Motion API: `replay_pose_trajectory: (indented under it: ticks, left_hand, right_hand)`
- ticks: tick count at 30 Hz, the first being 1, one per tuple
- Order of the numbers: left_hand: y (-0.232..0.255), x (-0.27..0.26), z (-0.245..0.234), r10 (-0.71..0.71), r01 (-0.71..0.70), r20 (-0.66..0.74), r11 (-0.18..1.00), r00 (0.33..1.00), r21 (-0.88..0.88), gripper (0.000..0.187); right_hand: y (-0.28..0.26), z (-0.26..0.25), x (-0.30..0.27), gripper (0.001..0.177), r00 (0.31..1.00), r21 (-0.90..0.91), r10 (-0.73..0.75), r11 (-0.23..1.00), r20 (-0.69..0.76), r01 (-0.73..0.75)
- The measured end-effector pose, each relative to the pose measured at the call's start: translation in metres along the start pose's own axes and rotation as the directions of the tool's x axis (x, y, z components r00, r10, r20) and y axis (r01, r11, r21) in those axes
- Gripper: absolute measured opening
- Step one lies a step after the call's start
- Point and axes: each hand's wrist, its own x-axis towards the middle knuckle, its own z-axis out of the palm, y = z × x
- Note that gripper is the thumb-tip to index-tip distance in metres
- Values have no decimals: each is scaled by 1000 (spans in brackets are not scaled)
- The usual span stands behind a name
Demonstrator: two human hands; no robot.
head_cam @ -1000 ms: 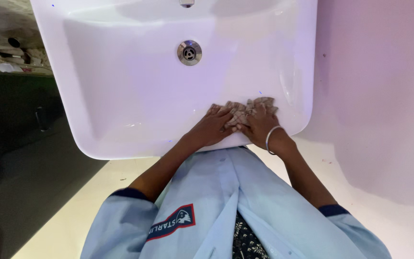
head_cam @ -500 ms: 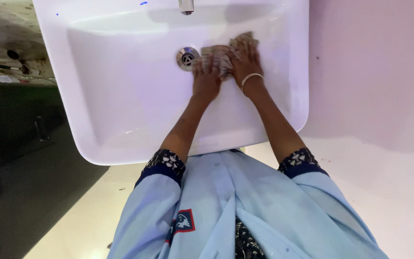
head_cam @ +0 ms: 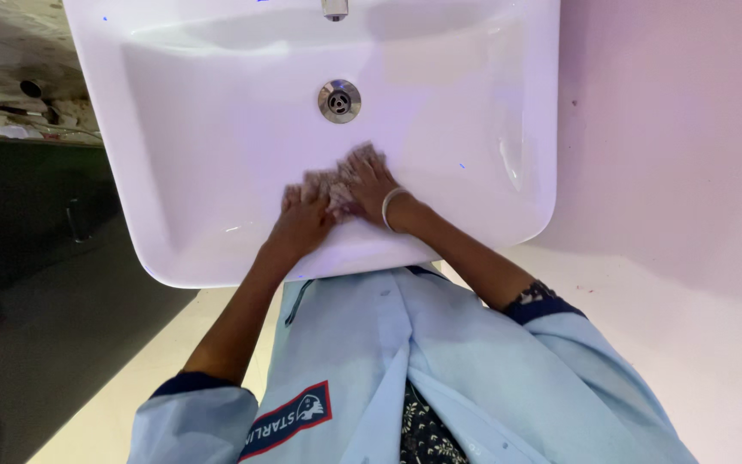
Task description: The person cleans the interior of a white ceramic sink by hand with a cloth, wiping the sides and the area around the drain.
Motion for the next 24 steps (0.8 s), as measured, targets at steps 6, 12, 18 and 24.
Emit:
replay_pose_trajectory:
  ticks: [6, 12, 18, 24]
  left_hand:
    - [25, 179, 37, -16, 28, -130, 995, 991, 93, 73]
    - [162, 215, 76, 243, -242, 67, 970, 968, -26, 62]
    - [133, 67, 39, 472, -430, 106, 859, 875, -276, 58]
    - [34, 8, 11, -8, 8, 20, 999, 1000, -37, 62]
  right_hand:
    - [111, -31, 41, 47, 934, -331, 294, 877, -204, -348]
    - [141, -63, -103, 27, 784, -222, 559, 756, -271, -616]
    - [41, -34, -172, 50, 873, 35, 486, 874, -43, -485]
    - [9, -10, -36, 71, 998, -32, 56, 998, 8, -56]
